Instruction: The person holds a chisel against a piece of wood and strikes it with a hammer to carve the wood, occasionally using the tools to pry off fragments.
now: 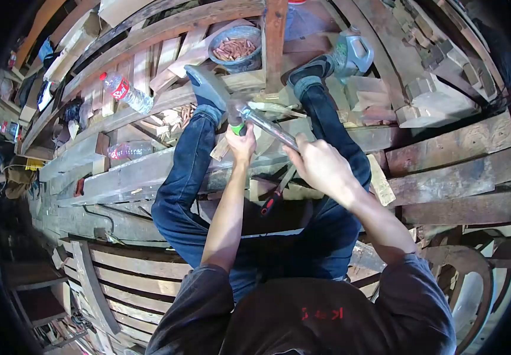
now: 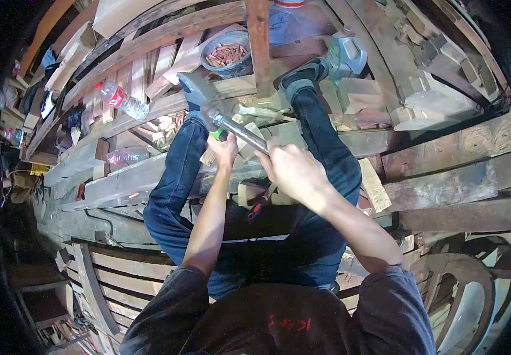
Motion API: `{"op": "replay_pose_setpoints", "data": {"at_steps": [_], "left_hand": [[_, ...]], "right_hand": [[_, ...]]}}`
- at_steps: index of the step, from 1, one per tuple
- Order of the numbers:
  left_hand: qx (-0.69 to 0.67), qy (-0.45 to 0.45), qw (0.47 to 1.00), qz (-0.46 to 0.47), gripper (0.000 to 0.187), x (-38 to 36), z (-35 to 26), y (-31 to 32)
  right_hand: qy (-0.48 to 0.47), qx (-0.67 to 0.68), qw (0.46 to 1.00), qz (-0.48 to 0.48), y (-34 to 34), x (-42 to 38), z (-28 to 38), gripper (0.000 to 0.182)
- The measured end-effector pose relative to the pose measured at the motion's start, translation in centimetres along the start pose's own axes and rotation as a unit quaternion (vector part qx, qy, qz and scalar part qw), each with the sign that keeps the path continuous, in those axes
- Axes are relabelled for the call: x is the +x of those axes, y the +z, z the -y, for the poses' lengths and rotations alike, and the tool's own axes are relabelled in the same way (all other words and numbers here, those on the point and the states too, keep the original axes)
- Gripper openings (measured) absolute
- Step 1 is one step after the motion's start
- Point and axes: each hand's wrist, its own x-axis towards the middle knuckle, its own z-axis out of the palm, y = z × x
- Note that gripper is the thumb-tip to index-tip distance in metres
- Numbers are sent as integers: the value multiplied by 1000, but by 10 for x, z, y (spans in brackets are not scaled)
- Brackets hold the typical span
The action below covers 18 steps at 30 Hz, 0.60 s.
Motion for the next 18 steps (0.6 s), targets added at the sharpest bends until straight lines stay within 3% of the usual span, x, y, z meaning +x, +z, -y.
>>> {"op": "replay_pose_setpoints", "data": {"at_steps": [4, 7, 9, 11, 18], "left_hand": [[-6, 96, 995, -21, 11, 2, 17, -5], [-78, 39, 996, -6, 18, -1, 20, -10], [-155, -46, 987, 9, 20, -5, 8, -13], [-142, 1, 989, 31, 21, -3, 14, -19], [-246, -40, 968, 34, 20, -6, 3, -28]], "right_hand": [[27, 109, 993, -27, 2, -3, -18, 39], [98, 130, 985, -57, 38, 4, -41, 39], [143, 98, 984, -31, 68, 13, -63, 40], [167, 82, 982, 2, 96, 16, -82, 40], [220, 77, 970, 75, 147, 13, -101, 43]]}}
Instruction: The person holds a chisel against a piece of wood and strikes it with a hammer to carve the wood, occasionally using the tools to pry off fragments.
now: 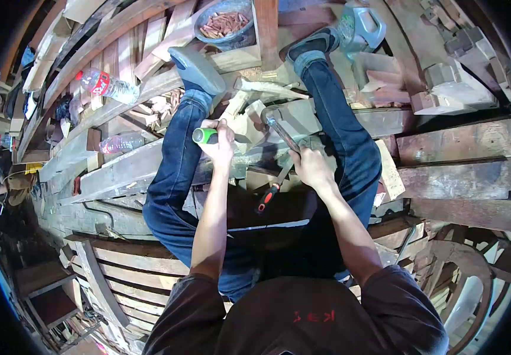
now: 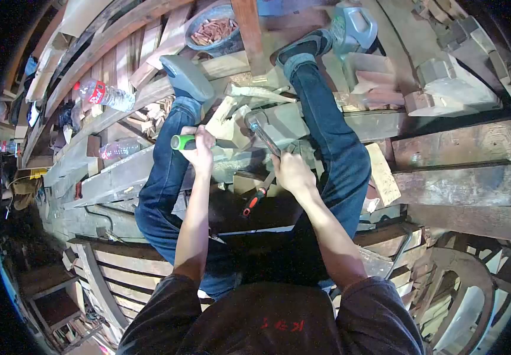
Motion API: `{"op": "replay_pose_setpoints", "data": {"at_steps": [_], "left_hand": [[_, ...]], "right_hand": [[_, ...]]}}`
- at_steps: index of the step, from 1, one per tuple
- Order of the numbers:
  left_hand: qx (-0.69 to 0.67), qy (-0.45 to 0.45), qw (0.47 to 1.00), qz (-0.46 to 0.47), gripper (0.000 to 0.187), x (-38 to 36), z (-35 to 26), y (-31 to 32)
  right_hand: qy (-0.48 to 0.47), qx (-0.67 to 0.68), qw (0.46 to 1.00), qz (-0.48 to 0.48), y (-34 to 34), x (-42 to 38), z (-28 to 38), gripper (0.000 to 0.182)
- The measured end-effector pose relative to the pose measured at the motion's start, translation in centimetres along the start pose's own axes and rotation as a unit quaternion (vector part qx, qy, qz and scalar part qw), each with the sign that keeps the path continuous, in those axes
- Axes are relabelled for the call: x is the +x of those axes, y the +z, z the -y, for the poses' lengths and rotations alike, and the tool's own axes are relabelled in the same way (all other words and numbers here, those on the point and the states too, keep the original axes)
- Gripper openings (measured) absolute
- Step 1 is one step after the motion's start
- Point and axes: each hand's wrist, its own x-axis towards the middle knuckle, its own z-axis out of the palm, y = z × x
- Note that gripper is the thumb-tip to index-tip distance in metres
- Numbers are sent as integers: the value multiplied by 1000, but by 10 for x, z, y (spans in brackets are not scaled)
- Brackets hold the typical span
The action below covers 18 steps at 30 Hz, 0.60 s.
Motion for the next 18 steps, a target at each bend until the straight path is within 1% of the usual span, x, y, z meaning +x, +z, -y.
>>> {"op": "replay_pose_setpoints", "data": {"at_steps": [3, 5, 8, 11, 12, 15, 16, 18], "left_hand": [[-29, -10, 999, 13, 21, -1, 2, -6], [-10, 9, 999, 37, 21, -4, -3, -10], [12, 0, 999, 36, 19, -7, -11, -18], [-19, -41, 999, 23, 18, -10, -11, -37], [-39, -62, 997, 28, 17, -10, -18, -40], [-55, -82, 995, -6, 23, -7, -16, -54], [-64, -96, 993, 19, 21, -7, -20, -60], [-51, -105, 993, -15, 19, -7, -23, -64]], "right_hand": [[-5, 17, 1000, 0, 11, 4, -5, 42], [-13, 19, 1000, -5, 16, 8, -10, 42], [-30, 12, 999, -11, 22, 12, -18, 42], [-26, 22, 999, -9, 23, 16, -22, 43], [-3, 46, 999, 10, 23, 17, -23, 43], [-12, 20, 1000, -2, 24, 16, -24, 43], [-18, 19, 1000, -10, 22, 14, -22, 44], [-14, 14, 1000, -5, 24, 15, -23, 45]]}}
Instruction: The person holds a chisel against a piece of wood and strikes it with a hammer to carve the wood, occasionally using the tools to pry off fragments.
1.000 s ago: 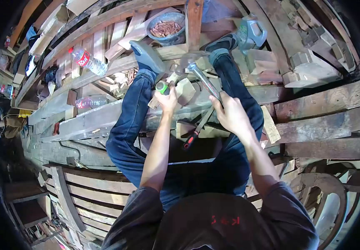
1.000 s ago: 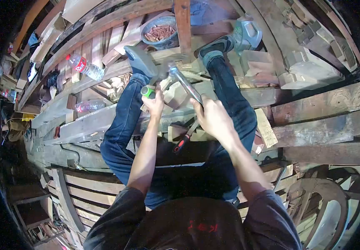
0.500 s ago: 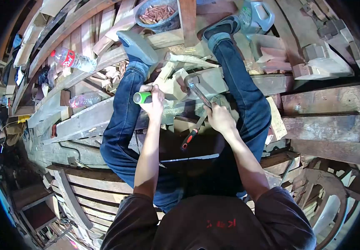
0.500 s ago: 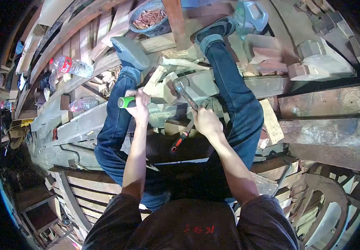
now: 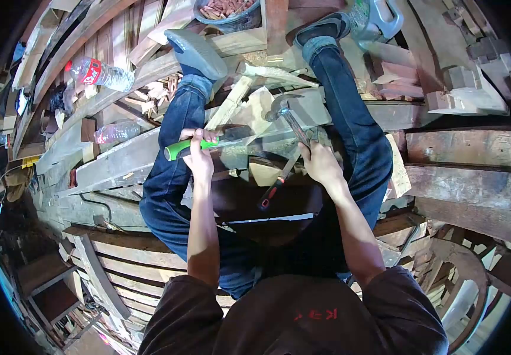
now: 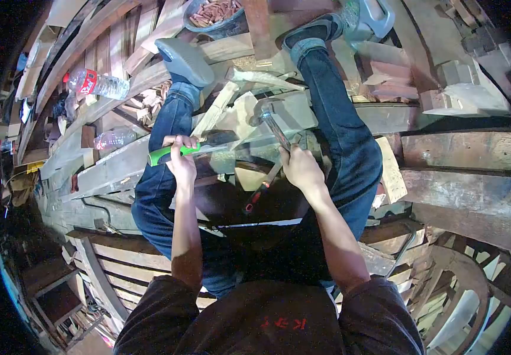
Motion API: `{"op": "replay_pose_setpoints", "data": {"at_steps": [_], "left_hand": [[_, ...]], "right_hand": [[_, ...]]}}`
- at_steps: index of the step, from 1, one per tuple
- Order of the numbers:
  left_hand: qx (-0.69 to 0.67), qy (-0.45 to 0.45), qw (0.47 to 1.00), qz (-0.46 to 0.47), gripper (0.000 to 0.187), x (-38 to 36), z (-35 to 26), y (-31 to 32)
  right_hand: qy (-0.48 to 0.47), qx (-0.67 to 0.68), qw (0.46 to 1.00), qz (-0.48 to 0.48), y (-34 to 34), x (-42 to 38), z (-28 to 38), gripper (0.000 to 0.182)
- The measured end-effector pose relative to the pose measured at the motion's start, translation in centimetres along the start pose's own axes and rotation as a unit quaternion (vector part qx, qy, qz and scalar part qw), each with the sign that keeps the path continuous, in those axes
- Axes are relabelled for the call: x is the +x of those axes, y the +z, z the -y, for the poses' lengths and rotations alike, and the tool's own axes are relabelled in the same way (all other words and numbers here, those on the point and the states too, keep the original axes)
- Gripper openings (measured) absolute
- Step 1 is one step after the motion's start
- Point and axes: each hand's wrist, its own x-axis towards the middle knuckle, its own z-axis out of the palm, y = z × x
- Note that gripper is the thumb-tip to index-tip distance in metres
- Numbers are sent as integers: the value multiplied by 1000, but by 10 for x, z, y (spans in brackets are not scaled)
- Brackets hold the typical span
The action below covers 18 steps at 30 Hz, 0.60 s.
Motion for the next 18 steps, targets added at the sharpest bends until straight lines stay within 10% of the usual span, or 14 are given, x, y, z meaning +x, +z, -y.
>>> {"op": "replay_pose_setpoints", "data": {"at_steps": [18], "left_hand": [[72, -27, 997, -16, 18, 1, -30, -1]], "right_hand": [[-5, 0, 1000, -1, -10, -3, 8, 45]]}}
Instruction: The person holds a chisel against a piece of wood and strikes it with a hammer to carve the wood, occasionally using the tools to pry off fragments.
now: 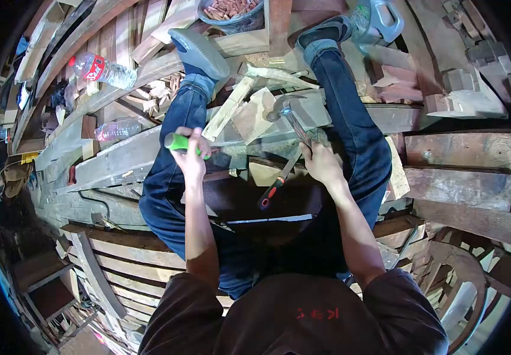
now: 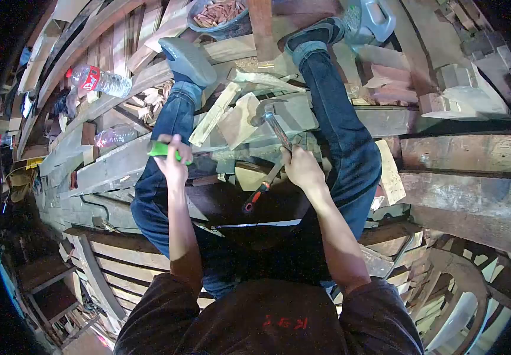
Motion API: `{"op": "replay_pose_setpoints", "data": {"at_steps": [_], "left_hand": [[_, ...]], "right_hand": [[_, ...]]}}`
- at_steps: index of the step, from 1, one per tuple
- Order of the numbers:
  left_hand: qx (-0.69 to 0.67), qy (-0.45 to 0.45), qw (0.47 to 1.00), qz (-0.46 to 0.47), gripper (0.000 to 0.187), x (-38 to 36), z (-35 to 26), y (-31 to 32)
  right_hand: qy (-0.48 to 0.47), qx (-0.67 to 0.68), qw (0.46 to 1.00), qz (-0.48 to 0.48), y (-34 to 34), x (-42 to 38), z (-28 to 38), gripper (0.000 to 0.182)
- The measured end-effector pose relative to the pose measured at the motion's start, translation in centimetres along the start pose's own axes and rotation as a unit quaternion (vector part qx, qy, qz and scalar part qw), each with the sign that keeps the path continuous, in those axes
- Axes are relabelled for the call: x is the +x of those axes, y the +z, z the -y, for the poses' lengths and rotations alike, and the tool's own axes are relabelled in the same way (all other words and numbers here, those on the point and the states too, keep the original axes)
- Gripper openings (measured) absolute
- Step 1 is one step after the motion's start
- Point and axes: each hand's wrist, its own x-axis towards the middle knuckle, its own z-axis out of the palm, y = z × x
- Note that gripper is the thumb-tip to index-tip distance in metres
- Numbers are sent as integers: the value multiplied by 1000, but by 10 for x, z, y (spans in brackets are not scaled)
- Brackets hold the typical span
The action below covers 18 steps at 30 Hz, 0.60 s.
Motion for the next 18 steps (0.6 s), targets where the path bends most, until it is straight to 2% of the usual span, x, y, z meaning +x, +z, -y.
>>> {"op": "replay_pose_setpoints", "data": {"at_steps": [2, 5, 7, 9, 11, 14, 18], "left_hand": [[102, -50, 992, 51, 12, -1, 12, -3], [291, -147, 943, 66, 18, -3, 37, 1], [449, -97, 885, 71, 21, -8, 50, 1], [481, -135, 865, 49, 35, -10, 71, -1], [533, -113, 837, 48, 39, -15, 78, -2], [573, -207, 791, 47, 43, -16, 74, 8], [491, -259, 831, 31, 46, -16, 100, -2]], "right_hand": [[11, 5, 1000, 3, 1, 0, -1, 45], [15, -2, 1000, 13, -2, -1, 2, 45], [8, -10, 1000, 1, -6, -5, 8, 45], [12, -11, 1000, -3, -6, -5, 8, 46], [27, -4, 1000, 5, -1, -2, 3, 46], [39, -3, 999, 9, -6, -5, 9, 46], [31, -1, 1000, 0, -8, -6, 10, 45]]}}
